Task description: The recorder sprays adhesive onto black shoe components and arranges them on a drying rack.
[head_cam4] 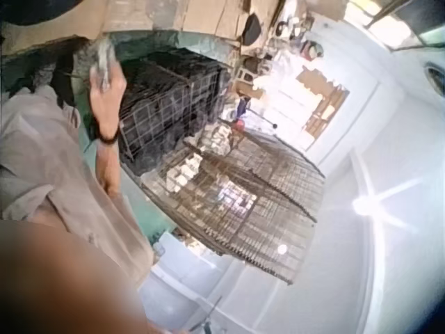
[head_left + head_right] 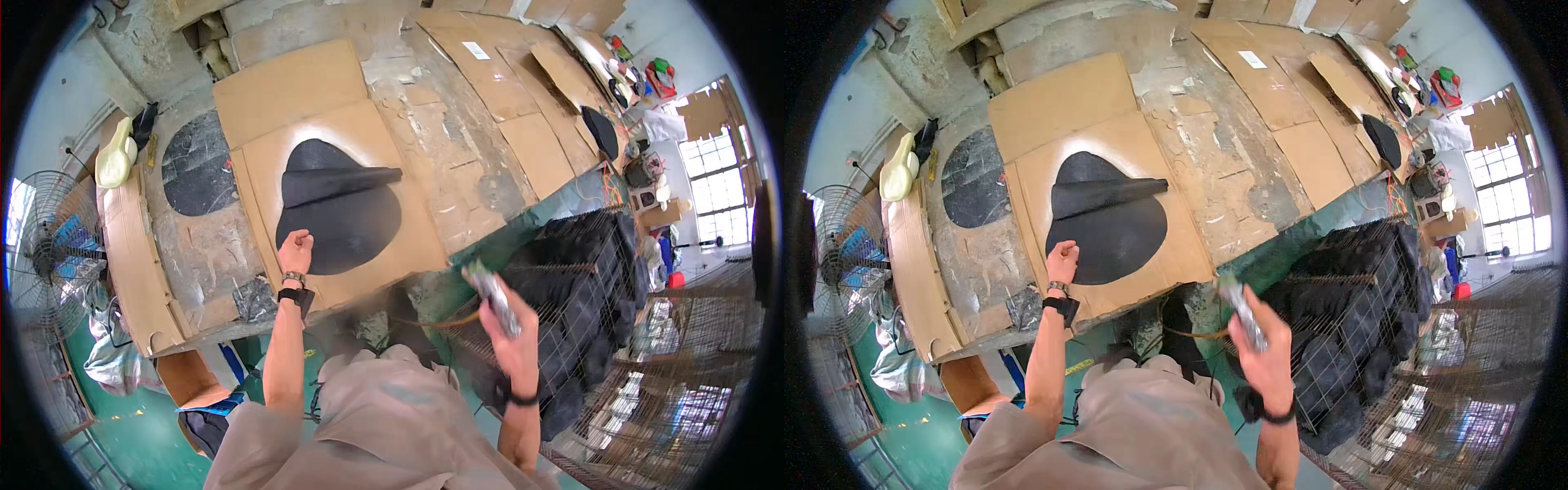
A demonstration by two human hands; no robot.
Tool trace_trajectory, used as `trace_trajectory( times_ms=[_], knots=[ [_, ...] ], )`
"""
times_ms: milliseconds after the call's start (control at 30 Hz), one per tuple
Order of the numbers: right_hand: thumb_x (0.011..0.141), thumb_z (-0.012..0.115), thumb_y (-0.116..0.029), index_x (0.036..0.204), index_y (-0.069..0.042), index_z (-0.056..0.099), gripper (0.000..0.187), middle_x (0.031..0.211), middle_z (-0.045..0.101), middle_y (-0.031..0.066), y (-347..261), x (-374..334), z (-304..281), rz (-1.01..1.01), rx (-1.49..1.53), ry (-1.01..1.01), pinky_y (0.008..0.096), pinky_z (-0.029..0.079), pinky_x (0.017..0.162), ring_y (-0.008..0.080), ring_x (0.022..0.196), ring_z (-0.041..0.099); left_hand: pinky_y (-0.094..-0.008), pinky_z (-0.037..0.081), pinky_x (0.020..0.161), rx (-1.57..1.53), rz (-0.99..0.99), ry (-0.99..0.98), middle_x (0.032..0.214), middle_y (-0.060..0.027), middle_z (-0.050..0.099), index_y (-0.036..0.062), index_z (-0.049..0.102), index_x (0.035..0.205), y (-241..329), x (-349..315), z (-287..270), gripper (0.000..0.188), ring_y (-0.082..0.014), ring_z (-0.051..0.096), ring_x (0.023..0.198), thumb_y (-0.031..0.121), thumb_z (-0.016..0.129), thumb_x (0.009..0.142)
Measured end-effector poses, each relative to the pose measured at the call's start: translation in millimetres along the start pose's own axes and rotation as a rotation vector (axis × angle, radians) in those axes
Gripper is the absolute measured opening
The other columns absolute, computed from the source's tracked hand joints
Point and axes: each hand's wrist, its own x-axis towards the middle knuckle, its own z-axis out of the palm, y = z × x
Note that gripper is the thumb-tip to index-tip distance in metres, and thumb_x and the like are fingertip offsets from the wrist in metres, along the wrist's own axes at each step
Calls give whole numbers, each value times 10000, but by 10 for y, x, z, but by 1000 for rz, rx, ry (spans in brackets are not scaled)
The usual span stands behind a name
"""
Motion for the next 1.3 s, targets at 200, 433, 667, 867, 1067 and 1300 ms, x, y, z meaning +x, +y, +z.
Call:
trace_trajectory(
  times_ms=[200, 433, 667, 867, 1067, 1300],
  knots=[
    [845, 728, -27, 1534, 81, 399, 771, 1326, 587, 318, 1295, 1873, 893, -147, -478, 10, 473, 527, 1001, 500, 1145, 618, -355, 581, 843, 83, 23, 38, 948, -109, 778, 69, 765, 1121, 150, -49, 18, 260, -229, 748, 891, 206, 772, 901],
    [804, 767, -76, 1409, 48, 465, 687, 1387, 500, 243, 2128, 2362, 1849, -128, -762, -105, 512, 491, 1039, 418, 1297, 530, -304, 566, 809, 55, 42, -30, 1004, -59, 755, 30, 710, 1176, 426, 156, 88, 265, -136, 694, 879, 142, 764, 941],
    [896, 761, -233, 1107, -9, 725, 310, 1134, 663, 198, 1614, 2874, 2278, -231, -256, -119, 514, 486, 960, 388, 1101, 621, -301, 543, 756, -83, -242, -155, 913, -1, 663, 53, 669, 1152, 357, 402, 305, 297, -113, 631, 841, 105, 796, 888],
    [887, 781, -355, 1033, -38, 779, 349, 1103, 689, 171, 1318, 3176, 2622, -197, -553, -344, 509, 504, 936, 377, 1096, 640, -288, 513, 752, -144, -349, -218, 908, 40, 653, 129, 665, 1160, 361, 461, 221, 299, -95, 624, 870, 157, 789, 890],
    [881, 780, -322, 981, -56, 785, 283, 1088, 704, 152, 1407, 3162, 2765, -226, -381, -286, 501, 508, 923, 362, 1084, 649, -303, 512, 772, -122, -391, -195, 916, 46, 648, 138, 683, 1144, 380, 450, 258, 280, -104, 622, 876, 138, 788, 885],
    [844, 818, -265, 936, -94, 782, 198, 997, 710, 126, 1376, 3062, 2903, -152, -534, -223, 493, 507, 881, 353, 1013, 657, -273, 503, 769, -166, -350, -186, 905, 16, 635, 77, 670, 1123, 380, 455, 280, 287, -108, 609, 855, 40, 775, 858]
  ],
)
